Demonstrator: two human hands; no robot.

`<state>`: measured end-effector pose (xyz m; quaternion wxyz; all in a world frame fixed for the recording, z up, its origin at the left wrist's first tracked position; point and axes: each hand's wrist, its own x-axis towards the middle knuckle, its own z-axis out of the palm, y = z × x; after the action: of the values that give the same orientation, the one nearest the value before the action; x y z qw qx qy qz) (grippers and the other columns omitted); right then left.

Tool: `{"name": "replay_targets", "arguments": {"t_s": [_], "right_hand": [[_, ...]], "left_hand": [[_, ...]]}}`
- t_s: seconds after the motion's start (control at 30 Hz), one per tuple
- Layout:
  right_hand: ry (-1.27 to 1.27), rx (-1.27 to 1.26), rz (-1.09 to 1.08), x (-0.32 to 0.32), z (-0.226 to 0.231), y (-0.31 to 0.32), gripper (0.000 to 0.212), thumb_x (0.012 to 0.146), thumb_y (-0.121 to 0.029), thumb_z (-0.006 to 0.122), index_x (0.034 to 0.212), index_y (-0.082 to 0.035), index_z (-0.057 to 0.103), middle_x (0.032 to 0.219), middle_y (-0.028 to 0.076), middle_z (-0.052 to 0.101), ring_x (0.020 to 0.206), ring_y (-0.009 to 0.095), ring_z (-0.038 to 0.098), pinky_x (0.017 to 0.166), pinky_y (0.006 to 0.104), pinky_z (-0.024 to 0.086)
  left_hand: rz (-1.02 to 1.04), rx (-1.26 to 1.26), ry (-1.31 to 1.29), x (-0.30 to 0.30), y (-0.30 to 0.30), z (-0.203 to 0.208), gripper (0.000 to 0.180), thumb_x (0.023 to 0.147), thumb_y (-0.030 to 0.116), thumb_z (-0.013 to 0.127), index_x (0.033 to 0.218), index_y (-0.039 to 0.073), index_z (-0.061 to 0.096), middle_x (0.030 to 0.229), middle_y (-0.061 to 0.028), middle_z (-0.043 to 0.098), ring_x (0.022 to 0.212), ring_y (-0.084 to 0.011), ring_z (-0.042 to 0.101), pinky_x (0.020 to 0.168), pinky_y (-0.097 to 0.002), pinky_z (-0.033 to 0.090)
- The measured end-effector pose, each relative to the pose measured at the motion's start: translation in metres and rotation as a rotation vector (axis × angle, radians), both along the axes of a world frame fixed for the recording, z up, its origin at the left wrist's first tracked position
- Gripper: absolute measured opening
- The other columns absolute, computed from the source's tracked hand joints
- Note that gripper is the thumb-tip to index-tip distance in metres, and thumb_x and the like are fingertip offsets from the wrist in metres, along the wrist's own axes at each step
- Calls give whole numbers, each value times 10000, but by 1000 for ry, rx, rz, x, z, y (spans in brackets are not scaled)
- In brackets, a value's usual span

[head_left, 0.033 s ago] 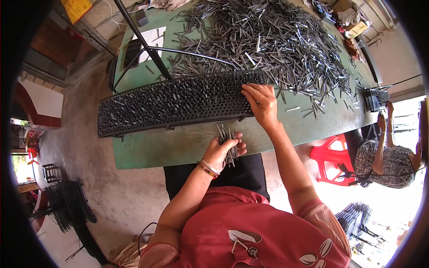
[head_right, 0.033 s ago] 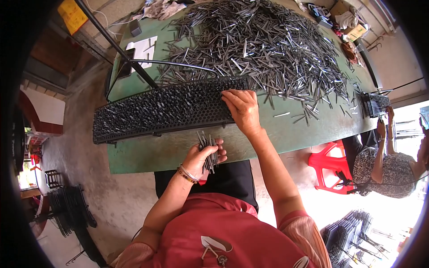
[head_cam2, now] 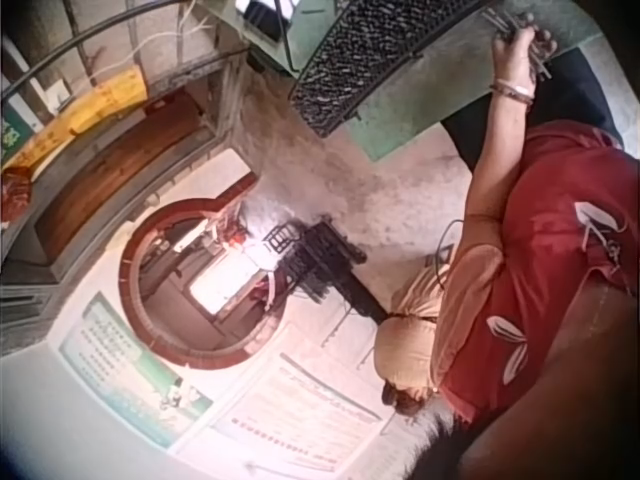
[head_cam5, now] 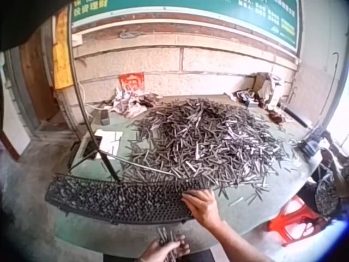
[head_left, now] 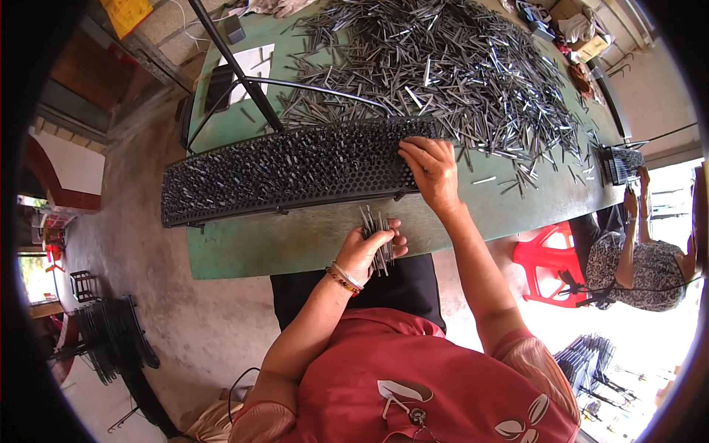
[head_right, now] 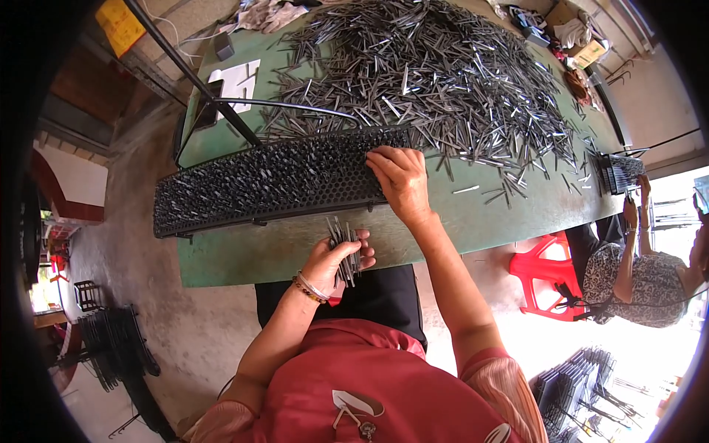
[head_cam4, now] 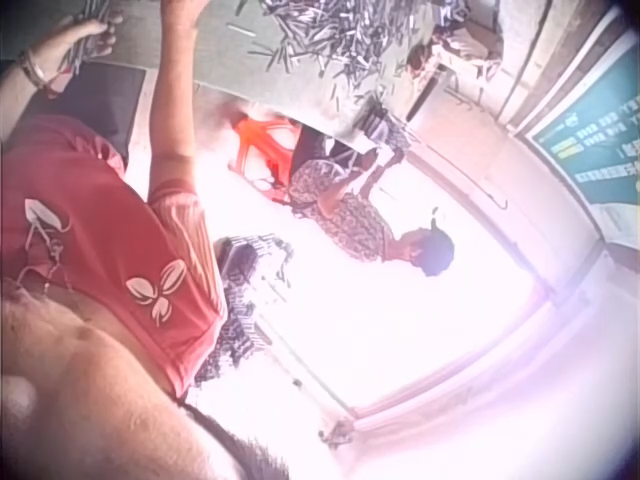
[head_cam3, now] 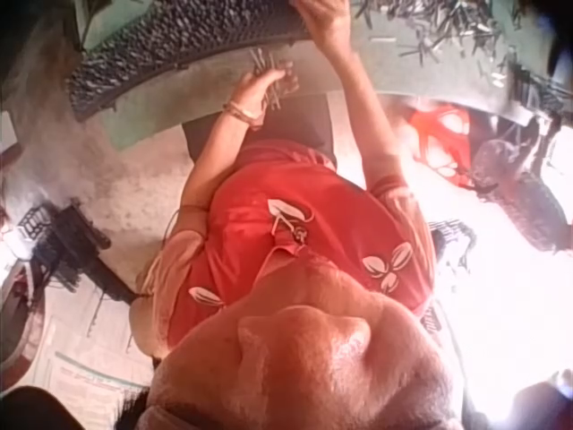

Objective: Assembling small metal pins into a black grid template on a workbench by hand and using a tool.

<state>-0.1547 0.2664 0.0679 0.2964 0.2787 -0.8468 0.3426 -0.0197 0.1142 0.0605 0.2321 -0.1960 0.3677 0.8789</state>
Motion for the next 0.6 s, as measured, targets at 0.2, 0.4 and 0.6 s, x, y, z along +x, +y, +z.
{"name": "replay_targets", "arguments": {"t_s": [0.2, 0.4, 0.6], "right_hand": [[-7, 50, -51, 2, 2, 4, 179, 774, -64, 700, 953, -52, 702, 973, 74, 657, 822, 249, 608, 773, 328, 450], [-812, -276, 274, 39, 30, 10, 206, 858, -165, 690, 942, 22, 683, 853, 81, 652, 749, 127, 594, 640, 274, 468], [-1077, -254, 314, 66, 28, 8, 235, 859, -165, 690, 964, 45, 683, 790, 72, 652, 701, 112, 619, 622, 252, 496]], "left_hand": [[-32, 31, 23, -1, -2, -5, 270, 883, 59, 579, 1131, -45, 571, 888, -82, 609, 791, -166, 616, 789, -374, 572], [97, 29, 114, -5, -5, 8, 261, 888, 54, 586, 1132, -37, 573, 945, -78, 628, 826, -159, 629, 793, -364, 576], [75, -77, 182, -6, -1, 7, 217, 890, 59, 604, 1094, -17, 601, 978, -84, 654, 822, -160, 650, 764, -318, 561]]}}
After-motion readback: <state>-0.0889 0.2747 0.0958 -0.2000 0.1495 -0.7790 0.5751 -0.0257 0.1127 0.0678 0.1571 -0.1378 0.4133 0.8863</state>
